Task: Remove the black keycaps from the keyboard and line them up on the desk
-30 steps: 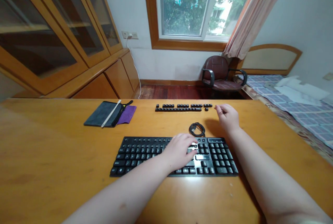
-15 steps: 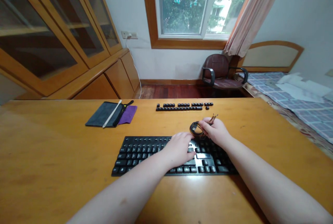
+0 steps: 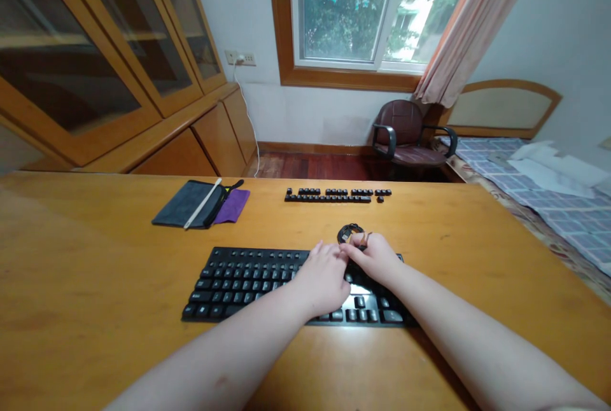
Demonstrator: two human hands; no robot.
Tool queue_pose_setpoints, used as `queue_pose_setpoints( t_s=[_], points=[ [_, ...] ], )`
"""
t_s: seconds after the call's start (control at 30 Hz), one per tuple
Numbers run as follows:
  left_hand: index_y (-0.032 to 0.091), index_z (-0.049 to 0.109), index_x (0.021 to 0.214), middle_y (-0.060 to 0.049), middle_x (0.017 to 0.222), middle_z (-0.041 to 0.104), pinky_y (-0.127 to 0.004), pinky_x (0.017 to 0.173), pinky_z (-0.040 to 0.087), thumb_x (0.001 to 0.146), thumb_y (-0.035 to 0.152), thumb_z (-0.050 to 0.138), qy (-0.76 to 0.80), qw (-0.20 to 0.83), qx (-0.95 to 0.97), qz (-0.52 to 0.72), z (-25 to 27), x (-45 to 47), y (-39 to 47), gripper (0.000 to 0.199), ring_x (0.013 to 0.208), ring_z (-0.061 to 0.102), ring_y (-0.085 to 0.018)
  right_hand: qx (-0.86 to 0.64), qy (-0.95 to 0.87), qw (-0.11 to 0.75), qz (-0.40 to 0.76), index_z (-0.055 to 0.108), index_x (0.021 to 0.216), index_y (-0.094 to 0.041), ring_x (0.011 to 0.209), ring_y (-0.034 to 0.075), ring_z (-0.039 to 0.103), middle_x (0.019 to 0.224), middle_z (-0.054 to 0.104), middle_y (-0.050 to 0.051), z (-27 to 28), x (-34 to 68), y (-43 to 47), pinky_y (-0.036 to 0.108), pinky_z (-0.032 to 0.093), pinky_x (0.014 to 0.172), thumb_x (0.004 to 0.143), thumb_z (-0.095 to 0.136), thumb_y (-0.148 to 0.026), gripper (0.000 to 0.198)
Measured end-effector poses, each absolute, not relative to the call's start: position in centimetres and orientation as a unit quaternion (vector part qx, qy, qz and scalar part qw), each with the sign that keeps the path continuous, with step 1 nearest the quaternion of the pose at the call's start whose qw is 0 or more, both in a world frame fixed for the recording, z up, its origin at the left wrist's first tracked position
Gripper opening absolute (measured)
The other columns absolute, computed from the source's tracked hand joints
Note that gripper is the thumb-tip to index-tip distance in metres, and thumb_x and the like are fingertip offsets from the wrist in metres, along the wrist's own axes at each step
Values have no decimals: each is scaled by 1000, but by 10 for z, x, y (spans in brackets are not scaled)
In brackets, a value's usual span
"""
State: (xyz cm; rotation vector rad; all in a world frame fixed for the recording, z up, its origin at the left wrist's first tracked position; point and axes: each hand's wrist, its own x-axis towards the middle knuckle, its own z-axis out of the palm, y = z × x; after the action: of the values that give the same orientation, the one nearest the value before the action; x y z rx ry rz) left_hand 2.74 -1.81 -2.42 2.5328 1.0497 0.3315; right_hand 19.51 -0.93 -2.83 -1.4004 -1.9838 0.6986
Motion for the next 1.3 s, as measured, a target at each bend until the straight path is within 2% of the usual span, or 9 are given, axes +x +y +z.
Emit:
queue_pose_setpoints(
  t_s=[0.1, 0.23, 0.4, 0.5, 0.63, 0.7, 0.9, 1.07, 1.3],
  points=[
    [18, 47, 123, -11, 117, 57, -50, 106, 27, 72, 28, 57, 360, 200, 903, 125, -24, 27, -19, 52, 112, 48, -28, -484, -787, 298, 239, 45, 52, -18, 50, 10, 40, 50, 42, -4, -31, 197, -10, 23, 33, 52, 84, 52, -40, 39],
    [18, 51, 117, -10, 114, 58, -48, 104, 30, 77, 42, 58, 366, 202, 899, 133, -24, 28, -19, 47, 110, 50, -28, -381, -853, 282, 217, 51, 56, -19, 52, 11, 43, 54, 50, -1, -27, 198, -12, 24, 34, 54, 87, 50, -35, 34],
    [18, 52, 115, -9, 116, 59, -45, 101, 32, 78, 41, 59, 364, 196, 900, 136, -27, 29, -18, 44, 110, 50, -27, -313, -887, 297, 164, 47, 53, -20, 49, 11, 42, 50, 47, -1, -26, 199, -15, 25, 33, 54, 88, 46, -29, 37],
    [17, 51, 117, -10, 117, 59, -46, 99, 34, 76, 43, 60, 365, 197, 901, 127, -25, 29, -17, 49, 110, 50, -28, -362, -833, 370, 195, 44, 49, -20, 47, 10, 40, 47, 43, -2, -30, 202, -17, 25, 33, 51, 89, 46, -34, 42],
    [17, 47, 124, -13, 124, 55, -48, 99, 34, 77, 46, 60, 369, 188, 903, 113, -23, 29, -18, 57, 115, 48, -30, -475, -641, 547, 254, 44, 47, -20, 44, 11, 42, 44, 42, -1, -35, 207, -14, 25, 34, 47, 91, 41, -42, 49],
    [18, 47, 124, -13, 125, 55, -47, 99, 34, 77, 46, 60, 368, 187, 904, 117, -23, 29, -18, 57, 115, 48, -31, -498, -586, 573, 284, 46, 49, -19, 41, 11, 41, 42, 42, -1, -36, 209, -9, 24, 33, 43, 90, 41, -47, 50],
    [19, 50, 122, -10, 119, 59, -43, 96, 40, 82, 41, 55, 433, 249, 849, 176, -24, 29, -15, 46, 110, 53, -28, -504, -525, 572, 377, 49, 56, -19, 33, 9, 39, 41, 44, -3, -36, 209, 1, 22, 30, 34, 85, 44, -56, 48],
    [22, 52, 118, -6, 115, 61, -36, 92, 45, 82, 33, 55, 450, 329, 791, 252, -23, 28, -11, 37, 104, 57, -21, -476, -537, 556, 420, 51, 59, -19, 34, 10, 44, 44, 48, -3, -31, 206, 1, 23, 37, 36, 80, 52, -58, 44],
    [23, 60, 107, -3, 106, 65, -36, 91, 46, 84, 25, 52, 434, 347, 779, 290, -23, 29, -11, 24, 100, 58, -20, -443, -552, 537, 460, 56, 67, -19, 41, 12, 53, 51, 56, -1, -32, 203, -1, 25, 45, 43, 79, 58, -50, 34]
  ],
)
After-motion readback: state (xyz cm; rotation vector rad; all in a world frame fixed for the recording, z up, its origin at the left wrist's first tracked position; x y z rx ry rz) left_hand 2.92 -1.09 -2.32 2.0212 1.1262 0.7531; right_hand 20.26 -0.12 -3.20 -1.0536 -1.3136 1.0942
